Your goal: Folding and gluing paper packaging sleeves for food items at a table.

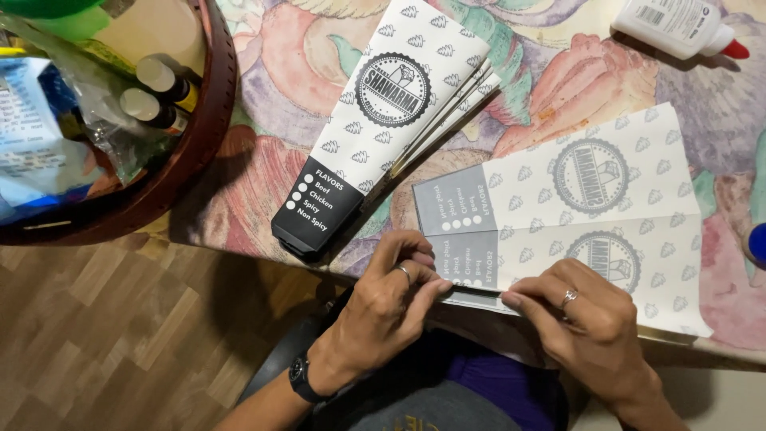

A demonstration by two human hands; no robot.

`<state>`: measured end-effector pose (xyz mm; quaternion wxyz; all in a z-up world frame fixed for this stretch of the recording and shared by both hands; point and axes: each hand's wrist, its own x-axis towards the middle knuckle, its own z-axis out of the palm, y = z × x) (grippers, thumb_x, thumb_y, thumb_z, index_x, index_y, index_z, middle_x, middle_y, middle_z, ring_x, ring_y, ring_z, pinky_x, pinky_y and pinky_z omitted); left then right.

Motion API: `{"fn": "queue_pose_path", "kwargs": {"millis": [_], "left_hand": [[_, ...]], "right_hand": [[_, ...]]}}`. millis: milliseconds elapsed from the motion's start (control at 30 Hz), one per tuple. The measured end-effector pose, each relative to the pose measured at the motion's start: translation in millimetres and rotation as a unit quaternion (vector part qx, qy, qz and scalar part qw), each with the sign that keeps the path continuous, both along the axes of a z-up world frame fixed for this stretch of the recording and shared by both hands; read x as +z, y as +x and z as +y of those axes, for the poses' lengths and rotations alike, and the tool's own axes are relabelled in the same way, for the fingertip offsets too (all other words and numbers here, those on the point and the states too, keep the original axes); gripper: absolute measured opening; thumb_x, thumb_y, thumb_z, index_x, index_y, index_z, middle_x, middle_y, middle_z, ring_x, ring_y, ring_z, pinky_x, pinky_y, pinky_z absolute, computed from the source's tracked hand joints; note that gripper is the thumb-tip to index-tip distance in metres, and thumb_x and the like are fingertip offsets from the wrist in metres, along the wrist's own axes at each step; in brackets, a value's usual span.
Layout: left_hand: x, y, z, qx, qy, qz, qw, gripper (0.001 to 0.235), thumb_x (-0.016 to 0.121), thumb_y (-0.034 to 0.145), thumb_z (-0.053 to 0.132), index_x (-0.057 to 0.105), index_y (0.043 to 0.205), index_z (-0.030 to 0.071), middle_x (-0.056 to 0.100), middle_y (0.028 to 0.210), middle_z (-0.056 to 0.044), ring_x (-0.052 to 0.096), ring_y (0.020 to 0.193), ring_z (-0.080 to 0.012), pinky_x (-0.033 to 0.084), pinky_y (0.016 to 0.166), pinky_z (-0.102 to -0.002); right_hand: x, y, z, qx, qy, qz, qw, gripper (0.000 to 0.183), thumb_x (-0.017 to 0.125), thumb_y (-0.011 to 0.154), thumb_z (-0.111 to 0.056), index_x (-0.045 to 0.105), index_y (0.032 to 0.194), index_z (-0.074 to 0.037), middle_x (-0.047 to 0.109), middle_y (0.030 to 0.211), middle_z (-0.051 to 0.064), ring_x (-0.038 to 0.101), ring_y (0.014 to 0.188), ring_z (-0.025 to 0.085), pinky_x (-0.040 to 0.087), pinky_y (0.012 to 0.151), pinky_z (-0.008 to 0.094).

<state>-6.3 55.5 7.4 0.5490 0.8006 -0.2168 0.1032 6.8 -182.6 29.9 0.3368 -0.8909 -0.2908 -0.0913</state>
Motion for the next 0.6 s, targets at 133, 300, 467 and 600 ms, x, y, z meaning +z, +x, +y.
{"fn": "queue_pose_path", "kwargs": {"millis": [133,300,467,600], "left_hand": [[-3.0,1.2,-2.7,0.024,-0.014,0.009,1.000,0.017,0.069,0.094,0.001,0.060,0.086,-0.011,0.052,0.105,-0.021,0.060,0.097,-0.0307,0.053,0.086,-0.035],[-2.2,1.5,-3.9,0.034,-0.016,0.026,0.999,0.015,0.070,0.094,0.002,0.061,0.085,-0.006,0.052,0.106,-0.021,0.060,0.097,-0.0280,0.056,0.086,-0.034],[-1.4,3.3,-2.8,0.048,-0.015,0.026,0.998,0.017,0.073,0.092,0.004,0.061,0.085,-0.006,0.053,0.104,-0.022,0.062,0.099,-0.0291,0.058,0.079,-0.034],[-3.3,3.2,2.2,0.111,-0.001,0.070,0.991,0.028,0.082,0.085,0.015,0.056,0.085,0.004,0.052,0.112,-0.018,0.060,0.108,-0.0286,0.053,0.093,-0.037]], "right_hand": [[-3.5,1.5,-3.7,-0.016,-0.002,0.026,1.000,0.009,0.080,0.085,-0.008,0.071,0.086,-0.006,0.065,0.071,0.003,0.057,0.061,0.015,0.045,0.061,0.027],[-0.4,5.6,-3.3,-0.010,-0.008,0.064,0.998,0.007,0.078,0.086,-0.011,0.071,0.084,-0.009,0.061,0.068,0.001,0.053,0.058,0.014,0.043,0.057,0.027],[-0.2,6.5,-2.2,-0.024,-0.009,0.094,0.995,0.006,0.078,0.085,-0.013,0.073,0.082,-0.011,0.060,0.065,-0.002,0.050,0.055,0.012,0.039,0.054,0.025],[4.8,7.8,1.9,-0.032,-0.004,0.126,0.992,0.005,0.076,0.086,-0.012,0.072,0.082,-0.012,0.063,0.067,-0.003,0.053,0.056,0.010,0.041,0.055,0.024]]}}
